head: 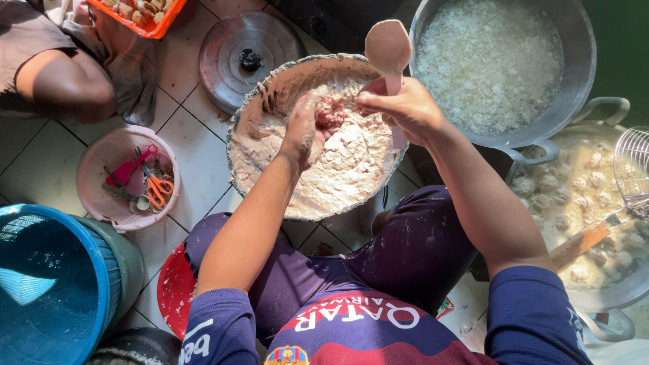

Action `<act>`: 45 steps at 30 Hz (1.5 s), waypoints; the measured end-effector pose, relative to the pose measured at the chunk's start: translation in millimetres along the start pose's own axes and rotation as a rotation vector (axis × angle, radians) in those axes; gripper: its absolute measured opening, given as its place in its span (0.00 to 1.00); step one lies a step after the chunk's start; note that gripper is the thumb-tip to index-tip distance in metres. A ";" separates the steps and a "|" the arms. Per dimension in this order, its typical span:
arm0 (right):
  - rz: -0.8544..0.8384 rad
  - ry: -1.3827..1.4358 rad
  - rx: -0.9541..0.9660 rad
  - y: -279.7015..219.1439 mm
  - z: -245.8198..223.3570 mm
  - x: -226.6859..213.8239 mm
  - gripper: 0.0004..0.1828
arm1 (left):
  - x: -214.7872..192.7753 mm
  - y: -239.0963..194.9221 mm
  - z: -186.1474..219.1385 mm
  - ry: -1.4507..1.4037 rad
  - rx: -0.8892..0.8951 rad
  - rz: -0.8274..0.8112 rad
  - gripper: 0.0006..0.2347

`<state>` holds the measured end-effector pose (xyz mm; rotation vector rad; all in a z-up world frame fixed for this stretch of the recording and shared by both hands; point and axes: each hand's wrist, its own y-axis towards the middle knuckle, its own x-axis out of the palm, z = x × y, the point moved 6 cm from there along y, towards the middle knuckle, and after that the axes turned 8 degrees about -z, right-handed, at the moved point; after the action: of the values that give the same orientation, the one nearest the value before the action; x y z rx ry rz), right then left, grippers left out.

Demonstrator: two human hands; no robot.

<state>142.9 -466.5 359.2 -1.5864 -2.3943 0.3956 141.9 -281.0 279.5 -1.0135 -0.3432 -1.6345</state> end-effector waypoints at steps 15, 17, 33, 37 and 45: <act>0.056 0.019 0.019 9.4 17.6 -21.3 0.12 | -23.0 12.0 -21.8 0.060 0.043 0.014 0.02; 0.045 -0.037 0.005 10.8 17.7 -20.9 0.15 | -22.8 10.6 -19.0 0.042 0.032 0.027 0.03; 0.004 -0.219 -0.102 4.0 -6.6 1.1 0.16 | 0.6 -2.3 -3.3 0.100 0.105 0.036 0.13; 0.009 -0.218 -0.106 7.1 -4.7 2.8 0.15 | -0.2 -5.3 -0.6 0.108 0.115 0.052 0.11; 0.062 -0.246 -0.106 8.3 -5.5 -0.6 0.17 | 1.5 -11.9 6.9 0.198 0.163 0.054 0.12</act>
<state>152.2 -463.5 361.3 -1.7527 -2.5904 0.5111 134.1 -273.3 288.1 -0.7270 -0.3072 -1.6143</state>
